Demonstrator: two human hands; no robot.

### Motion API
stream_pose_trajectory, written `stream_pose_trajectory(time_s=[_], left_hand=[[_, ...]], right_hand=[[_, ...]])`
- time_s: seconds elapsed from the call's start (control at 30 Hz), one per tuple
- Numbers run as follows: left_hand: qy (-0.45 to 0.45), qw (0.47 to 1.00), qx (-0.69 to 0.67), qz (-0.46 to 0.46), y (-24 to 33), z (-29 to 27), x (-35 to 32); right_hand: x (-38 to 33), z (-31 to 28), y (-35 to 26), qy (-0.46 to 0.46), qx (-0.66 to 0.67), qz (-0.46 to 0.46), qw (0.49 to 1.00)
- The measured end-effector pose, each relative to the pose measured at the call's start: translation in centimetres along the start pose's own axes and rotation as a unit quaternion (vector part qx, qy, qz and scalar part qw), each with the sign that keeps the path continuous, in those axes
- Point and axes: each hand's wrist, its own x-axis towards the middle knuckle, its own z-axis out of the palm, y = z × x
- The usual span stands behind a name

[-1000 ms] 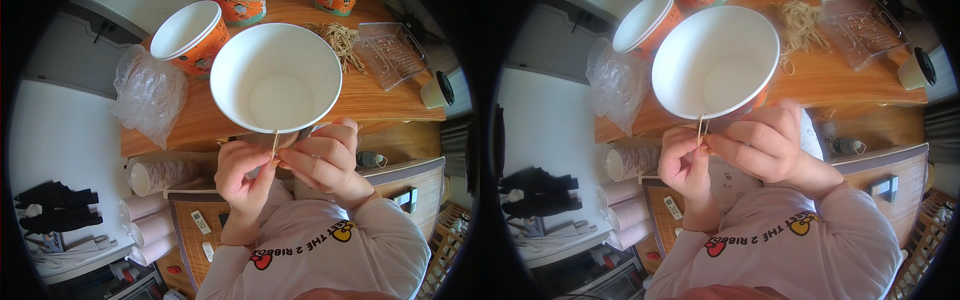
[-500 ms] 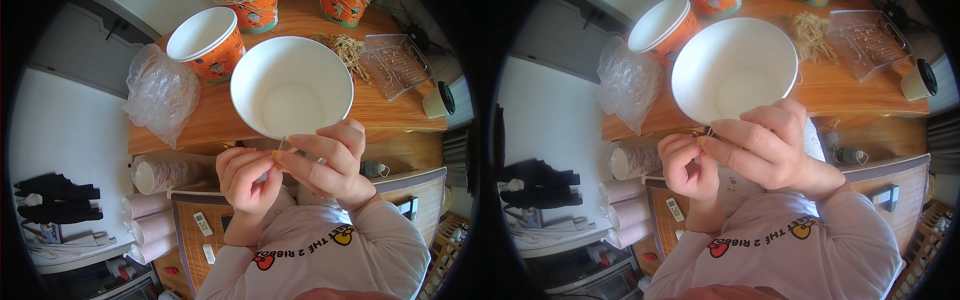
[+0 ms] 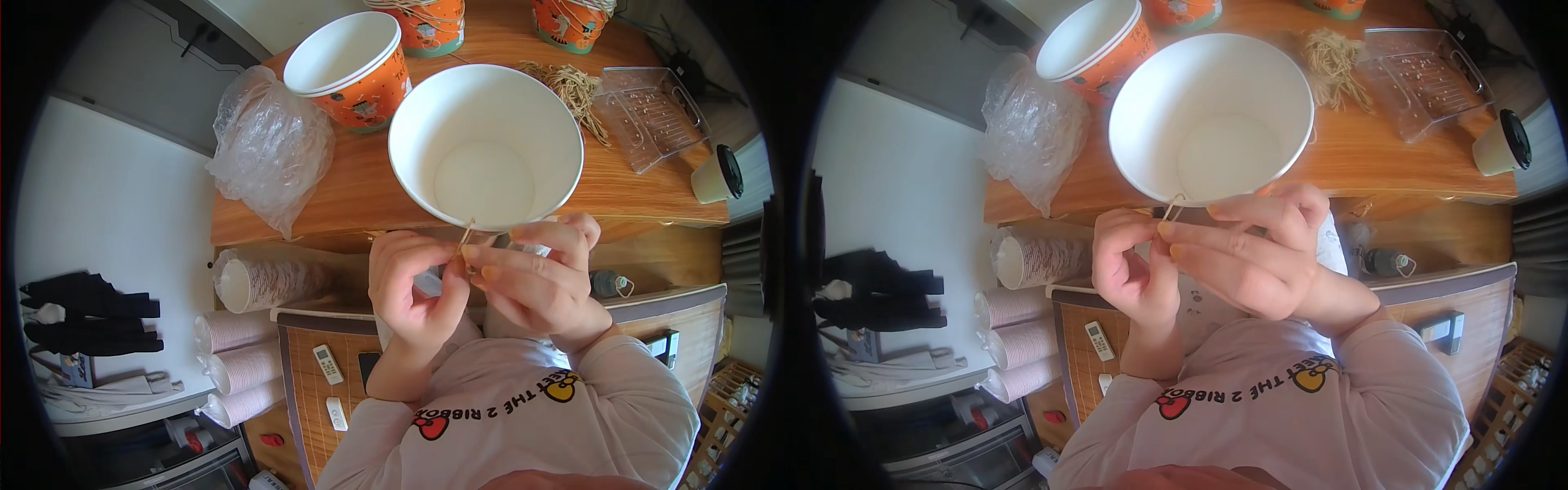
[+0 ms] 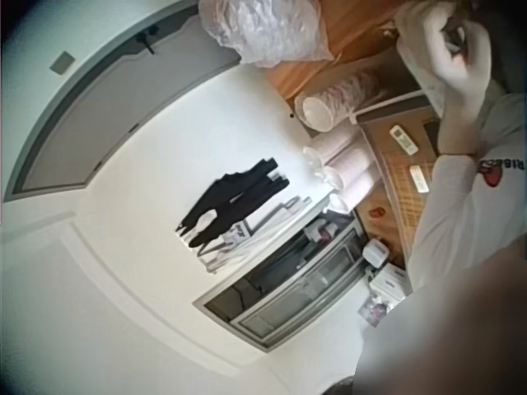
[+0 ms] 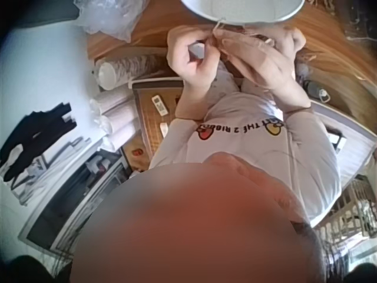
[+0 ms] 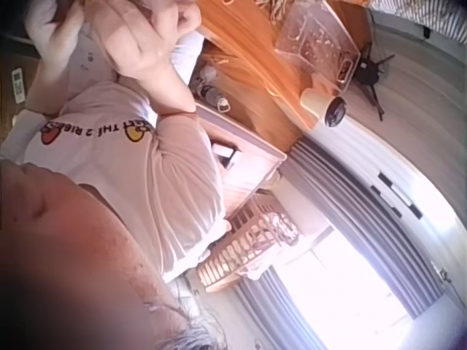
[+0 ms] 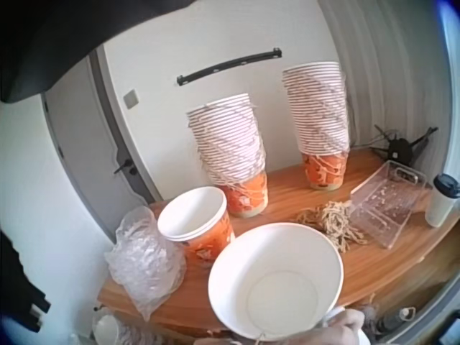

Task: The person is manually threading and tying thin strings onto paper buckets to create handles.

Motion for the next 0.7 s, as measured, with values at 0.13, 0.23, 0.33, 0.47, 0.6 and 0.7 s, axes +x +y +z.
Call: stream_pose_trajectory(time_s=[0.13, 0.23, 0.33, 0.47, 0.6, 0.7], left_hand=[[-0.005, 1.000, -0.003, -0.009, 0.1, -0.1, 0.0], [-0.002, 1.000, 0.003, 0.000, 0.1, -0.1, -0.1], [0.002, 1.000, 0.010, 0.012, 0.1, -0.2, 0.0], [0.034, 0.999, 0.012, -0.003, 0.3, -0.2, 0.1], [0.032, 0.999, 0.001, -0.006, 0.5, -0.1, 0.1], [0.032, 0.999, -0.007, -0.013, 0.6, -0.2, 0.2]], right_hand=[[0.1, 0.2, 0.2, 0.007, -0.012, -0.019, 1.000], [0.5, 0.3, 0.1, 0.021, -0.023, -0.035, 0.999], [0.7, 0.4, 0.0, 0.012, -0.026, -0.027, 0.999], [1.0, 0.8, 0.0, 0.012, -0.006, -0.022, 1.000], [1.1, 1.2, 0.2, 0.035, 0.021, -0.015, 0.999], [1.1, 1.2, 0.2, 0.031, 0.038, -0.005, 0.999]])
